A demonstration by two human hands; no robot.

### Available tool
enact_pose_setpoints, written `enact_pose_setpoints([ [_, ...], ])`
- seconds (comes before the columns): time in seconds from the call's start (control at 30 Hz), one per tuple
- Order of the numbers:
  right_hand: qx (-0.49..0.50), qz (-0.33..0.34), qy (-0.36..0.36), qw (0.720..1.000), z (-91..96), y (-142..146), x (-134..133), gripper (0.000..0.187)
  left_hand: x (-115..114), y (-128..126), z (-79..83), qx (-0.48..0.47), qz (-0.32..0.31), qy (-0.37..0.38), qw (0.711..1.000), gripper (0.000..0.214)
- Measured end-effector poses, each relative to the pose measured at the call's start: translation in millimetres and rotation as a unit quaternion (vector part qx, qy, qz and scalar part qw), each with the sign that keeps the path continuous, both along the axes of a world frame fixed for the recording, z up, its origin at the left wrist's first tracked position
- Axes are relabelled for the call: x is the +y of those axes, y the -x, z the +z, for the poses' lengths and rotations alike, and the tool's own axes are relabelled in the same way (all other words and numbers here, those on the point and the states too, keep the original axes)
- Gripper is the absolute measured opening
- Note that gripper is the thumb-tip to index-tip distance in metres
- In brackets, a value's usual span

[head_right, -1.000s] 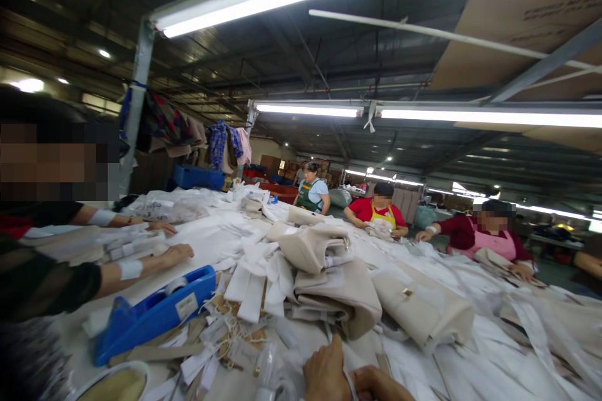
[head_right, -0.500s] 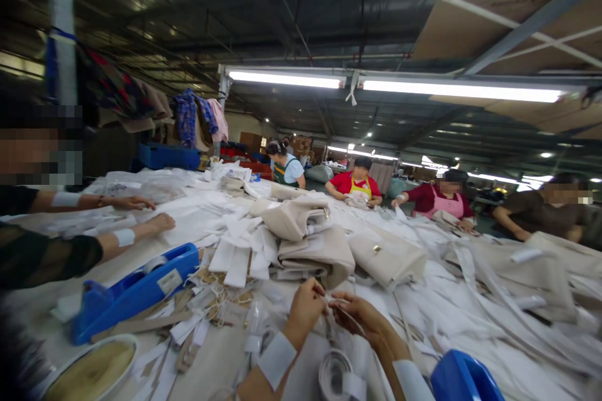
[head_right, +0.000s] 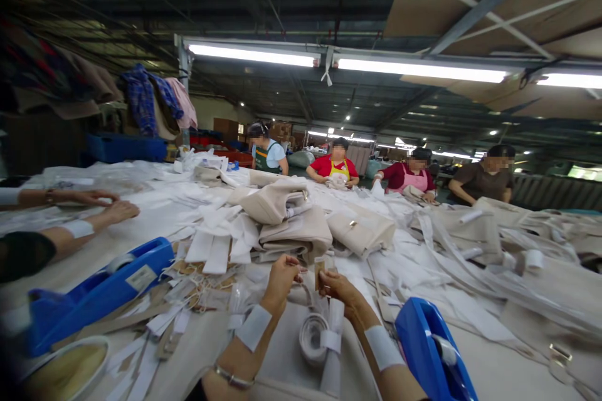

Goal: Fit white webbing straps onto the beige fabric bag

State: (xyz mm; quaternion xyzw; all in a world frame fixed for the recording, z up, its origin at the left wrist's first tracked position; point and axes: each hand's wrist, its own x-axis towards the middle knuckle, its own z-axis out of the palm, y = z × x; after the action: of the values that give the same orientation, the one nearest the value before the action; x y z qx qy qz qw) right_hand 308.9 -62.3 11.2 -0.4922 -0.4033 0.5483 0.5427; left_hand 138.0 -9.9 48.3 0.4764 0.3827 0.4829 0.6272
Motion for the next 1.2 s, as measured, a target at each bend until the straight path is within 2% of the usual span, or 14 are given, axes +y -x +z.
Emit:
enact_pose_setpoints([
  [0.23,-0.095,-0.006,0.004,0.995,2.4,7,7,0.049,2,0,-0.4,0.054,0.011,-0.005,0.998,0.021],
  [0.4,-0.172,0.053,0.029,0.983,12.6,7,12,0.042,1,1,-2.4,0.129,0.031,-0.035,0.99,0.028],
  [0.53,-0.237,0.104,0.046,0.965,18.2,8,23,0.035,-7,6,5.5,0.181,0.065,-0.071,0.979,0.038],
  [0.6,-0.259,0.122,0.046,0.957,17.7,9,31,0.031,-15,8,11.1,0.252,0.064,-0.115,0.959,0.044],
  [0.7,-0.272,0.128,0.039,0.953,13.1,10,38,0.025,-26,9,17.9,0.354,0.0,-0.25,0.901,0.038],
  [0.77,-0.267,0.112,0.032,0.957,8.4,8,39,0.028,-31,9,20.4,0.358,-0.033,-0.331,0.872,0.031],
  [0.8,-0.261,0.099,0.026,0.96,5.9,7,37,0.032,-33,9,21.2,0.353,-0.026,-0.351,0.867,0.03],
  [0.87,-0.243,0.076,0.012,0.967,1.3,4,32,0.04,-32,8,21.8,0.339,0.03,-0.347,0.874,0.031],
  [0.93,-0.198,0.063,-0.007,0.978,-2.1,2,26,0.047,-28,6,21.1,0.325,0.074,-0.295,0.896,0.04],
  [1.0,-0.131,0.068,-0.024,0.989,-3.5,2,20,0.05,-24,4,19.1,0.33,0.037,-0.22,0.917,0.037],
  [1.07,-0.071,0.089,-0.044,0.993,-2.7,4,16,0.052,-21,2,16.2,0.346,-0.025,-0.19,0.919,0.019],
  [1.13,-0.07,0.114,-0.062,0.989,0.3,4,15,0.056,-19,0,13.4,0.342,-0.052,-0.223,0.911,0.006],
  [1.2,-0.123,0.122,-0.059,0.983,4.9,3,14,0.053,-18,-2,11.5,0.312,-0.046,-0.261,0.912,0.003],
])
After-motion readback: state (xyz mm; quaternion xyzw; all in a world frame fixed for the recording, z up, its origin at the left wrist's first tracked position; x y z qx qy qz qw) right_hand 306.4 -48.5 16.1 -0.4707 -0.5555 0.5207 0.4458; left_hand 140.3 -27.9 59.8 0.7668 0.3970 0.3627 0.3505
